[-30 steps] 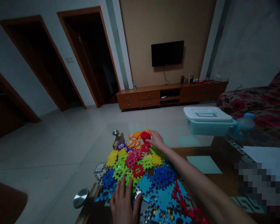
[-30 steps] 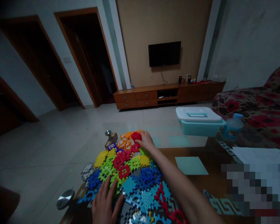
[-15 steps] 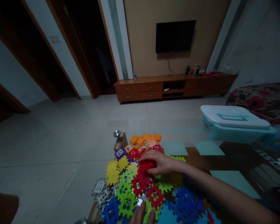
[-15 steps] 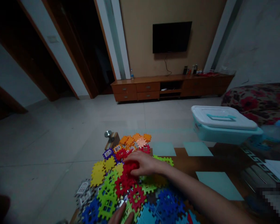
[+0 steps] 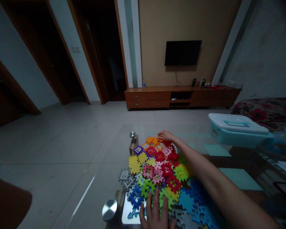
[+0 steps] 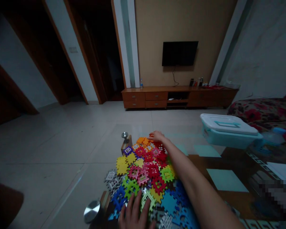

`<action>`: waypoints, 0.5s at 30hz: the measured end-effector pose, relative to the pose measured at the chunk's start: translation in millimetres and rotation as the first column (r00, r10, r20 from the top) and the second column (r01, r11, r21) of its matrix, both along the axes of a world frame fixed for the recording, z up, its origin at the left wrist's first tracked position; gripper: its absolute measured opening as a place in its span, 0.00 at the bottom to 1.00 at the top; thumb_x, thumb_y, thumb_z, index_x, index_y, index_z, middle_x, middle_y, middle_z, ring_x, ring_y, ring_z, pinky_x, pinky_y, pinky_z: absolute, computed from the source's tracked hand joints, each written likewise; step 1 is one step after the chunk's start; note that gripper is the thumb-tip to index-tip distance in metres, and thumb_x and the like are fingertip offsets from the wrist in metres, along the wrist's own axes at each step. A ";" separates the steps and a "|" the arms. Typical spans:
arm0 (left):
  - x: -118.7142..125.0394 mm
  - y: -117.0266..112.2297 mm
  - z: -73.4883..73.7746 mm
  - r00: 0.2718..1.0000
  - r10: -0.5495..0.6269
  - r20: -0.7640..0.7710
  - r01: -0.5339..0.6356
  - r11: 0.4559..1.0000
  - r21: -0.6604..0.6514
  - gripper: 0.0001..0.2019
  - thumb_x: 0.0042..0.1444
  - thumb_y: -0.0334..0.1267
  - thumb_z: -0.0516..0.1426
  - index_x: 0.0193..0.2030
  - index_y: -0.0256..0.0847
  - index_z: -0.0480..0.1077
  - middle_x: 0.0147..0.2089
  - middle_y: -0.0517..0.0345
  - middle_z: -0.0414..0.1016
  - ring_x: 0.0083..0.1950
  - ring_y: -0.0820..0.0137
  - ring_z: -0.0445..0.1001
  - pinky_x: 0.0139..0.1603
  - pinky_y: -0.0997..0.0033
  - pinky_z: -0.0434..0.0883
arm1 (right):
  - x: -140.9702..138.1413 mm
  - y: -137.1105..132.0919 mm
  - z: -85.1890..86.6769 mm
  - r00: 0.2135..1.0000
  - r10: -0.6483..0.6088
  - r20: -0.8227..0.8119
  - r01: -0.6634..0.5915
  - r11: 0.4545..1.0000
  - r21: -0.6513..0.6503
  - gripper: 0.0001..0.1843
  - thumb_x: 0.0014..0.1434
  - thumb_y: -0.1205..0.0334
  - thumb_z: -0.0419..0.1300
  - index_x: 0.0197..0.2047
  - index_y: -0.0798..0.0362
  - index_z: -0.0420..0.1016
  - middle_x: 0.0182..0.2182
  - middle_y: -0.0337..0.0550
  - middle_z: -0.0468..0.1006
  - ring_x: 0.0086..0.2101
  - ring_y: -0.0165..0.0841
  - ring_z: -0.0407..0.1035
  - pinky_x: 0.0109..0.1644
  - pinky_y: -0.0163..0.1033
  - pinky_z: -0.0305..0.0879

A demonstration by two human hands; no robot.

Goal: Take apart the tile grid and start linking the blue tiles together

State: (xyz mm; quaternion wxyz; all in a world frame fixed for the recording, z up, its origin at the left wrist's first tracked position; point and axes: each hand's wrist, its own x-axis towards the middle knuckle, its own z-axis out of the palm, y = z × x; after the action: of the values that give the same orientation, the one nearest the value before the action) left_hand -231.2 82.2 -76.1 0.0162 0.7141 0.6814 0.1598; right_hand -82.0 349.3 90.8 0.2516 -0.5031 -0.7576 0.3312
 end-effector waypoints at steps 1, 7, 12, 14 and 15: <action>-2.6 0.6 3.2 1.000 -0.007 0.004 0.007 1.000 0.000 0.29 0.49 0.46 0.60 0.60 0.59 0.66 0.68 0.57 0.59 0.66 0.41 0.56 0.58 0.31 0.57 | -0.5 -14.0 -0.3 1.000 0.001 -0.003 -0.001 1.000 0.008 0.17 0.63 0.54 0.57 0.48 0.58 0.74 0.45 0.46 0.76 0.43 0.35 0.70 0.46 0.41 0.68; 5.3 1.9 43.2 0.996 0.080 0.038 -0.083 0.994 0.078 0.31 0.54 0.51 0.57 0.65 0.53 0.60 0.70 0.51 0.53 0.70 0.44 0.47 0.61 0.33 0.54 | -0.7 -46.6 5.5 0.995 0.077 0.056 -0.076 0.997 -0.024 0.19 0.63 0.53 0.58 0.51 0.58 0.71 0.48 0.43 0.73 0.44 0.42 0.70 0.47 0.47 0.71; 13.6 1.0 58.1 0.996 0.086 0.033 -0.089 0.989 0.115 0.28 0.56 0.48 0.55 0.64 0.48 0.62 0.70 0.49 0.55 0.69 0.48 0.53 0.62 0.37 0.55 | -13.3 -24.2 19.7 0.977 0.157 0.147 -0.144 0.985 -0.095 0.17 0.63 0.54 0.58 0.49 0.57 0.71 0.46 0.44 0.74 0.42 0.37 0.71 0.44 0.45 0.71; 14.4 0.9 59.5 0.997 0.076 0.032 -0.080 0.988 0.133 0.26 0.57 0.47 0.54 0.63 0.48 0.63 0.69 0.49 0.56 0.68 0.50 0.54 0.63 0.39 0.55 | -25.2 -18.7 23.3 0.975 0.160 0.157 -0.149 0.985 -0.082 0.17 0.63 0.52 0.58 0.47 0.58 0.73 0.44 0.43 0.75 0.41 0.38 0.71 0.44 0.45 0.70; 14.6 1.0 59.8 0.996 0.081 0.036 -0.085 0.986 0.142 0.26 0.57 0.47 0.55 0.63 0.48 0.64 0.69 0.49 0.57 0.68 0.51 0.55 0.63 0.40 0.56 | -32.0 -18.0 24.0 0.976 0.154 0.155 -0.145 0.987 -0.064 0.18 0.63 0.52 0.58 0.46 0.58 0.73 0.44 0.43 0.75 0.41 0.38 0.71 0.45 0.46 0.70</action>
State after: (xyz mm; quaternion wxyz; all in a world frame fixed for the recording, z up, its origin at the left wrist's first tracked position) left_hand -216.7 83.2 -16.3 -0.0317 0.6818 0.6971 0.2193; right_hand -114.0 331.3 114.8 0.1511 -0.4759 -0.8021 0.3277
